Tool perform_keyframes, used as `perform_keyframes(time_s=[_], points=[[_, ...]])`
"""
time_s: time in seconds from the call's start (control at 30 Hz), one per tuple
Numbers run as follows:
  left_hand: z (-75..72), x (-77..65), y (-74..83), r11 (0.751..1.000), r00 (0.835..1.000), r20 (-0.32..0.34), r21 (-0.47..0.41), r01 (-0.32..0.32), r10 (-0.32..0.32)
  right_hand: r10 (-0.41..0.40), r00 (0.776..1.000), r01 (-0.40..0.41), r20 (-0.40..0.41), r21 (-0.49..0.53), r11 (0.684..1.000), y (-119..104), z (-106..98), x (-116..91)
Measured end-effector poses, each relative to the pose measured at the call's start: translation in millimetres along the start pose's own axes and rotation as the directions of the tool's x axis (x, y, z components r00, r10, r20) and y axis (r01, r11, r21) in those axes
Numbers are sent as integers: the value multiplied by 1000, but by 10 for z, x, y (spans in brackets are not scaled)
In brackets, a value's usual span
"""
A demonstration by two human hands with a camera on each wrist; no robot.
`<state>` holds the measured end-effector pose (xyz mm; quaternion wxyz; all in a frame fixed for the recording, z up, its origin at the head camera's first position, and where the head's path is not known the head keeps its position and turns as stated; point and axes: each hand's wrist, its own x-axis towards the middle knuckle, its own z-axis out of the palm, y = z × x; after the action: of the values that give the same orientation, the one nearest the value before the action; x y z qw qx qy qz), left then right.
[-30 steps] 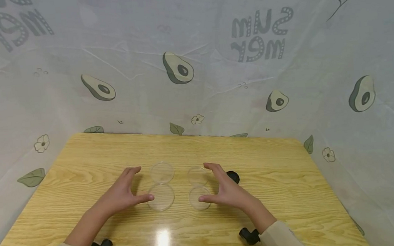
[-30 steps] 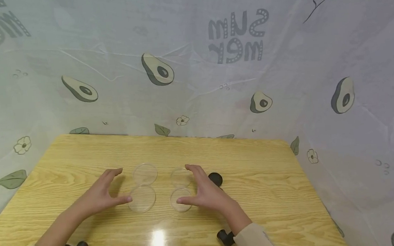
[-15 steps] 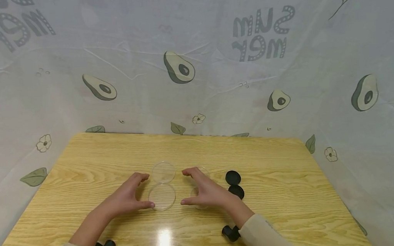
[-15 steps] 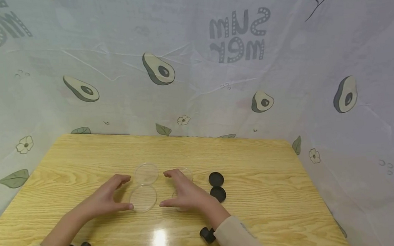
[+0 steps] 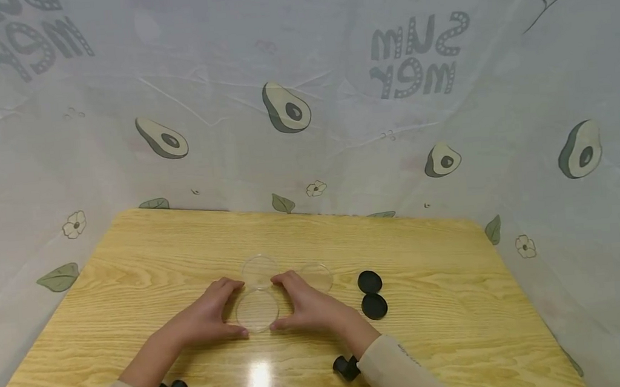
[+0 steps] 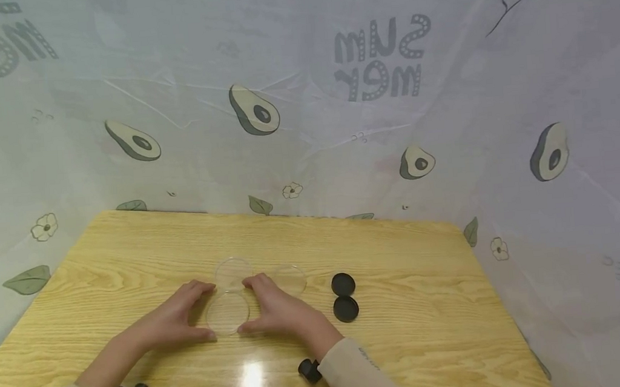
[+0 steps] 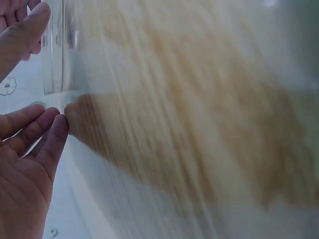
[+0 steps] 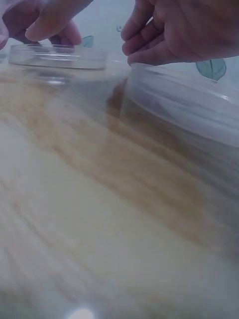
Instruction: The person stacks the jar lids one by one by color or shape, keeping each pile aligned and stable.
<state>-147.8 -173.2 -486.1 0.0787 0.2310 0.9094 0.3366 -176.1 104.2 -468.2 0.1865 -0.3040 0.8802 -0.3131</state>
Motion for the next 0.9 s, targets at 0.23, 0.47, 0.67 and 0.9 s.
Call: perform_keyframes(time_s=[0.23, 0.47, 0.67, 0.9], points=[[36, 31, 14, 999, 1000, 1, 26, -19, 19, 0, 1000, 0, 1, -32, 999, -8, 57, 50], [64, 43, 62, 997, 999, 8, 67, -40, 40, 4, 1000, -3, 10, -90, 996, -53, 104, 73], [57, 52, 125, 996, 999, 14, 78, -44, 43, -6, 1000, 7, 8, -145, 989, -73, 125, 78], [53, 58, 124, 996, 999, 12, 75, -37, 36, -6, 1000, 7, 3, -142, 990, -83, 129, 83]])
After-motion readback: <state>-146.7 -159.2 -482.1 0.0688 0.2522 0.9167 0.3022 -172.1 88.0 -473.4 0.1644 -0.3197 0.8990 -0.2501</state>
